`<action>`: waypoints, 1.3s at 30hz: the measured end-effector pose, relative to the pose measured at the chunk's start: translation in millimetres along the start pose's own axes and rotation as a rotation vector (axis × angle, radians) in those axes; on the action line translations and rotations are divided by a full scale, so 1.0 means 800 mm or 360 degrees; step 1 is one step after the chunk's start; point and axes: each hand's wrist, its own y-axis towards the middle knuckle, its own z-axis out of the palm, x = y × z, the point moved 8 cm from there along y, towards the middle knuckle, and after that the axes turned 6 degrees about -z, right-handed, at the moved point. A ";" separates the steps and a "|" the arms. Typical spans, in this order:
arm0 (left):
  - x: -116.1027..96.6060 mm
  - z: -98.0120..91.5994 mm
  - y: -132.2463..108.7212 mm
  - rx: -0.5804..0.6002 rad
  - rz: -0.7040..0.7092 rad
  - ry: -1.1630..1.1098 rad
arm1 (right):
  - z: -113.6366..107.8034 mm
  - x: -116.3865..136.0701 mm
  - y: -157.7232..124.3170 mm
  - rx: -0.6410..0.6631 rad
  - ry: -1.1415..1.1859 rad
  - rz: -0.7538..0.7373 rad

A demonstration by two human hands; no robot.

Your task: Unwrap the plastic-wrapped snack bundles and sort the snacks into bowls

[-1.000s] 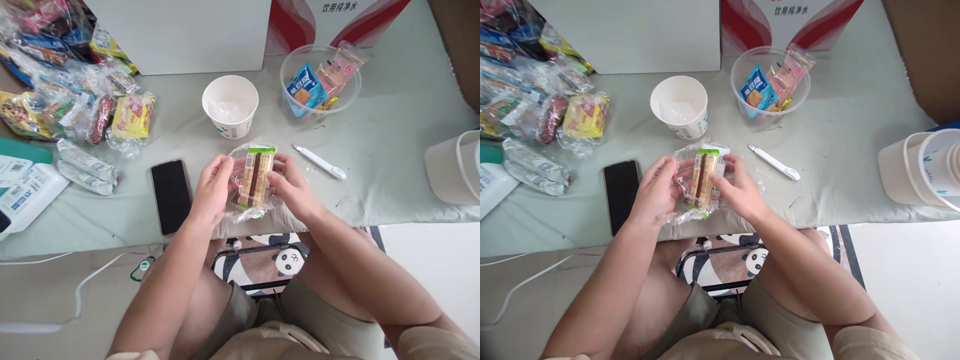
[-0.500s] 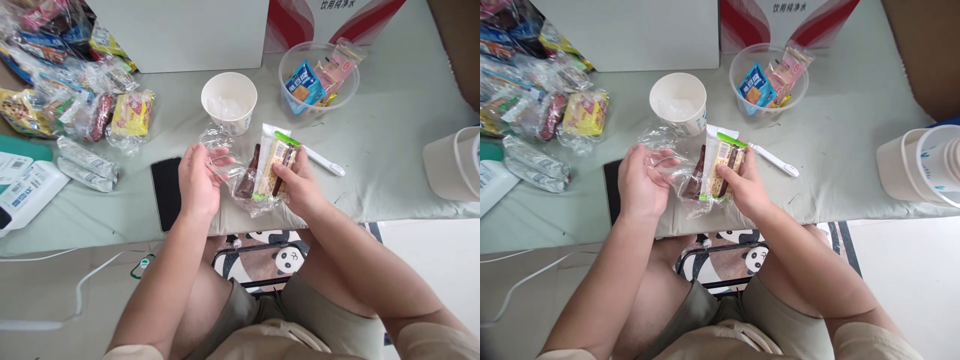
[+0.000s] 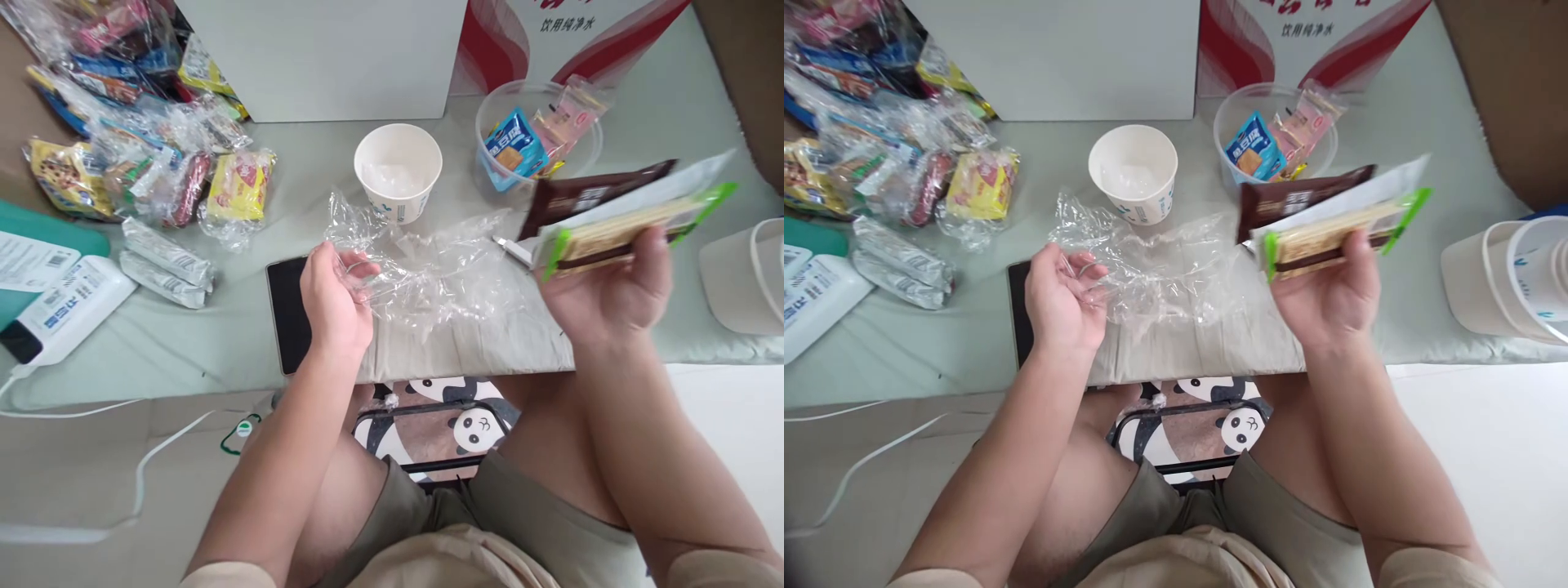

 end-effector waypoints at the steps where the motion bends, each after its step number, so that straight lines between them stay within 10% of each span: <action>1: 0.001 0.000 0.000 0.0000 -0.0026 -0.0012 | 0.001 0.012 0.004 -0.0074 0.0125 -0.0009; 4: 0.003 0.002 0.002 0.0018 -0.0080 -0.0034 | 0.009 0.040 0.034 -0.0171 0.0141 -0.0143; 10: 0.008 0.009 -0.001 0.0153 -0.0096 -0.0004 | 0.085 0.073 0.152 0.0316 -0.1131 -0.0932; 14: 0.008 0.009 -0.001 0.0165 -0.0083 0.0034 | 0.110 0.041 0.210 0.0305 -0.2372 -0.0591; 19: 0.002 0.009 0.000 0.0147 -0.0055 0.0069 | 0.119 0.008 0.201 0.0457 -0.3620 -0.0246; 24: -0.001 0.010 -0.001 0.0172 -0.0046 0.0066 | 0.149 -0.007 0.168 0.0775 -0.3754 -0.0528; 39: -0.005 0.009 -0.005 0.0220 -0.0034 0.0122 | 0.154 -0.057 0.192 0.1227 -0.4163 -0.0298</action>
